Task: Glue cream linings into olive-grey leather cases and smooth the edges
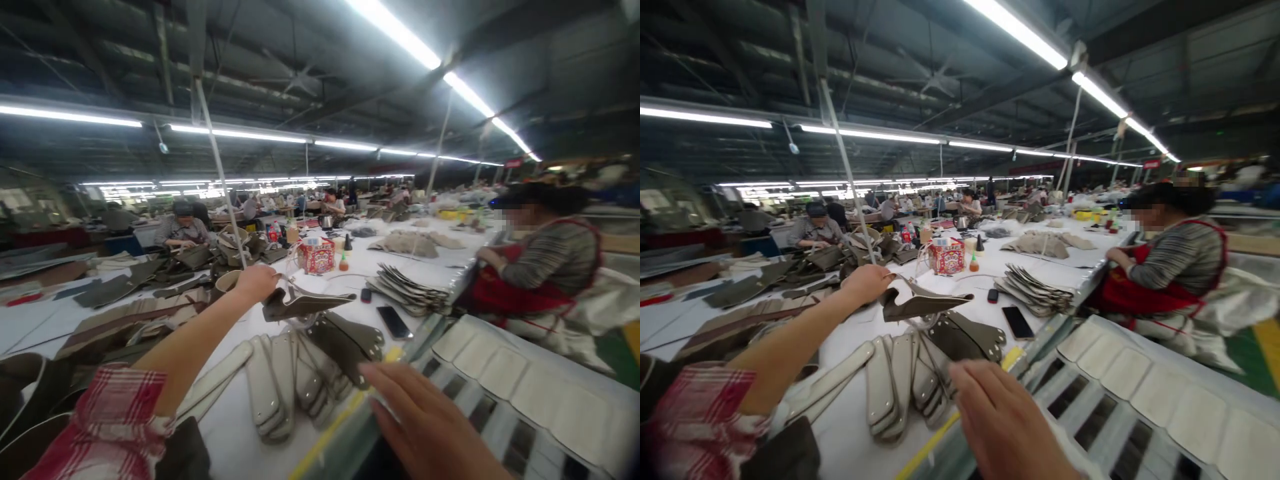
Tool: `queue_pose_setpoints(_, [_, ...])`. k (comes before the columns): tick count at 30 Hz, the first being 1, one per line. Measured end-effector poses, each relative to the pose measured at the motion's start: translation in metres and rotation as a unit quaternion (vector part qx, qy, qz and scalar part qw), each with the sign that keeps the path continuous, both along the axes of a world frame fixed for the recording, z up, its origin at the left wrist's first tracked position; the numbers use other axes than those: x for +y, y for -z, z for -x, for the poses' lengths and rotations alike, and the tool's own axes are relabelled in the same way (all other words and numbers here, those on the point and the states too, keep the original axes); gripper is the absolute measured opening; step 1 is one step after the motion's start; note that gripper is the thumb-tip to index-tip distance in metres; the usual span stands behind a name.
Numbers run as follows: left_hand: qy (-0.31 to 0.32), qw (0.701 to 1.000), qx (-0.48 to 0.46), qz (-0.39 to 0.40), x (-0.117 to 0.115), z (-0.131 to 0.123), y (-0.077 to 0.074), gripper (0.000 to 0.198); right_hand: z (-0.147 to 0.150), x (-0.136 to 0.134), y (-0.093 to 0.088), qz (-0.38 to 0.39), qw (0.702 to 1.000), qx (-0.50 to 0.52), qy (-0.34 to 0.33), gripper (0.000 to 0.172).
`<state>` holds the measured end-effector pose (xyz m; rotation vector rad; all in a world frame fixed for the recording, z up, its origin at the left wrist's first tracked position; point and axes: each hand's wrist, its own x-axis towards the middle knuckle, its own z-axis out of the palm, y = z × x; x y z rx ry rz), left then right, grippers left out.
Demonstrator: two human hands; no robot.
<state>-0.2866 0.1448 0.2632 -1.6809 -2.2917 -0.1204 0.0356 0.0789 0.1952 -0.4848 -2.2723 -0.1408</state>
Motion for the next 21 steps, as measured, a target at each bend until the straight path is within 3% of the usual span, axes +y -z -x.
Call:
queue_pose_setpoints(3, [0.095,0.995,0.02,0.014,-0.01,-0.068,-0.015,0.039,0.032,0.005,-0.018,-0.005,0.998,-0.059,0.032,0.048])
queue_pose_setpoints(5, [0.169,0.985,0.024,0.023,-0.011,-0.105,-0.023,0.036,0.043,0.01,-0.026,-0.009,0.99,-0.075,0.118,0.034])
queue_pose_setpoints(7, [0.238,0.971,-0.011,0.024,-0.005,-0.134,-0.028,0.031,0.041,0.008,-0.027,-0.035,0.977,-0.106,0.184,0.017])
queue_pose_setpoints(11, [0.296,0.949,-0.109,0.014,0.024,-0.175,-0.03,0.027,0.011,-0.013,-0.012,-0.058,0.964,-0.155,0.208,0.014])
queue_pose_setpoints(13, [0.297,0.944,-0.145,0.01,0.037,-0.193,-0.028,0.027,-0.005,-0.022,-0.004,-0.003,0.965,-0.139,0.222,0.013])
queue_pose_setpoints(16, [0.291,0.939,-0.184,-0.011,0.043,-0.22,-0.021,0.027,-0.028,-0.03,0.002,0.155,0.948,-0.052,0.272,0.014])
queue_pose_setpoints(19, [0.292,0.936,-0.189,-0.047,0.03,-0.246,-0.017,0.031,-0.052,-0.027,0.003,0.319,0.904,-0.005,0.283,0.019])
queue_pose_setpoints(21, [0.311,0.931,-0.173,-0.08,0.015,-0.262,-0.018,0.034,-0.07,-0.016,0.006,0.368,0.886,-0.024,0.28,0.021])
